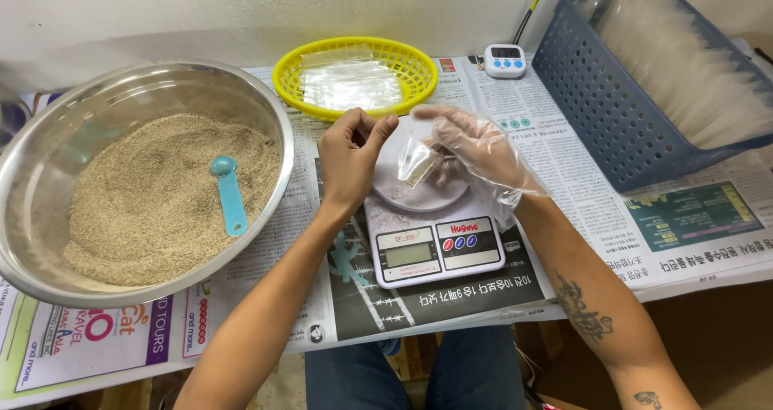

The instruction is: Weighing and bagging granular material from a large bowl into small plastic bags using a scoop and digital scale

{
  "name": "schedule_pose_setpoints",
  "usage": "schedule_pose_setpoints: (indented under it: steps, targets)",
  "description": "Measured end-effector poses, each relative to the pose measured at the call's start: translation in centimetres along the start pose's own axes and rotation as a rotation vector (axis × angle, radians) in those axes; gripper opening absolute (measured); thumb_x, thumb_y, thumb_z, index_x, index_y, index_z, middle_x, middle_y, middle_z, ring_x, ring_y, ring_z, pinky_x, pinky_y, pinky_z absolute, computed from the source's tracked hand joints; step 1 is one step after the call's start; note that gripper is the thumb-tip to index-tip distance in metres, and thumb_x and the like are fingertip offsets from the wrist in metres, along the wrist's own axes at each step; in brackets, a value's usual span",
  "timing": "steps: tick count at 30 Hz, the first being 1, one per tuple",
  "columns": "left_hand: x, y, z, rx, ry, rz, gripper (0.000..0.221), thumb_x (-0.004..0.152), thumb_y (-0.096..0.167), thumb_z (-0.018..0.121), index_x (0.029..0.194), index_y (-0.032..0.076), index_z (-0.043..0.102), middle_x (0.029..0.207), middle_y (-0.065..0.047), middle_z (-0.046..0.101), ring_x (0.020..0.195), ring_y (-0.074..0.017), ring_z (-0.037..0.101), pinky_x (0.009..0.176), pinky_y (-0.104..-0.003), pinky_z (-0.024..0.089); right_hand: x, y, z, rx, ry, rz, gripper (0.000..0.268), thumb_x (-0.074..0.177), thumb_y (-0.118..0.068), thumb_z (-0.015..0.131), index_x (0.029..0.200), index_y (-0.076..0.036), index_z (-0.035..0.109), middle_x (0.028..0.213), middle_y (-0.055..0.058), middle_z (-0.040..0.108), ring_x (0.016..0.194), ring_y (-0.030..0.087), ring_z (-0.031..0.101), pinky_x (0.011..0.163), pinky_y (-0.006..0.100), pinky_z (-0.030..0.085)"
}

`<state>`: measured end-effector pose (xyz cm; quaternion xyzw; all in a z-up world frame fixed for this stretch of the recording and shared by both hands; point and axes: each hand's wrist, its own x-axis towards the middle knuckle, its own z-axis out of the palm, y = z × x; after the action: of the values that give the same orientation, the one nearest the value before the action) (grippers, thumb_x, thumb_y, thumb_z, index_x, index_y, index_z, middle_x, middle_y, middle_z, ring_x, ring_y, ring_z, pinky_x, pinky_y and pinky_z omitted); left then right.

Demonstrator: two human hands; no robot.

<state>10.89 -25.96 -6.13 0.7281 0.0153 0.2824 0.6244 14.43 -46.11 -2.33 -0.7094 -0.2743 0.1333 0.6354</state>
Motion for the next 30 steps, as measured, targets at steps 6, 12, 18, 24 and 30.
schedule_pose_setpoints:
  steps: [6, 12, 18, 24, 30]
  targets:
    - [-0.4, 1.1, -0.1, 0.044, 0.053, 0.033, 0.038, 0.097, 0.039, 0.074, 0.071, 0.011, 0.070, 0.053, -0.003, 0.054, 0.054, -0.0098, 0.047, 0.057, -0.026, 0.045, -1.0, -1.9, 1.0, 0.206, -0.103, 0.127, 0.062, 0.090, -0.010, 0.072, 0.146, 0.005, 0.049, 0.094, 0.015, 0.070, 0.078, 0.020, 0.071, 0.067, 0.031, 0.062]
    - [-0.5, 1.6, 0.1, 0.019, 0.059, 0.010, 0.045, 0.103, 0.036, 0.061, 0.065, 0.012, 0.067, 0.049, -0.001, 0.055, 0.047, -0.0096, 0.049, 0.053, -0.025, 0.044, -0.9, -1.4, 1.3, 0.363, 0.070, 0.105, 0.046, 0.095, -0.010, 0.068, 0.137, 0.002, 0.052, 0.078, 0.011, 0.068, 0.065, 0.015, 0.067, 0.059, 0.024, 0.057]
    - [-0.7, 1.3, 0.1, 0.071, 0.042, 0.053, 0.042, 0.102, 0.038, 0.063, 0.069, 0.014, 0.071, 0.052, -0.004, 0.062, 0.054, -0.0126, 0.055, 0.061, -0.028, 0.049, -1.0, -2.2, 1.6, 0.194, 0.100, 0.101, 0.036, 0.099, -0.023, 0.064, 0.127, 0.000, 0.064, 0.076, 0.014, 0.070, 0.062, 0.018, 0.066, 0.053, 0.025, 0.055]
    - [-0.3, 0.2, 0.0, 0.108, 0.051, 0.091, 0.044, 0.104, 0.040, 0.063, 0.069, 0.014, 0.070, 0.053, -0.004, 0.063, 0.056, -0.0119, 0.057, 0.063, -0.028, 0.050, -0.8, -0.6, 0.7, 0.248, 0.075, 0.110, 0.044, 0.097, -0.010, 0.065, 0.135, 0.009, 0.051, 0.072, 0.013, 0.069, 0.058, 0.017, 0.068, 0.047, 0.025, 0.056]
    - [-0.4, 0.2, 0.0, 0.084, 0.033, 0.097, 0.045, 0.105, 0.040, 0.060, 0.069, 0.015, 0.070, 0.054, -0.002, 0.062, 0.058, -0.0114, 0.057, 0.064, -0.027, 0.049, -1.9, -4.8, 3.2, 0.040, 0.276, 0.147, 0.040, 0.095, -0.041, 0.063, 0.119, -0.010, 0.070, 0.100, 0.014, 0.067, 0.102, 0.018, 0.061, 0.095, 0.035, 0.051]
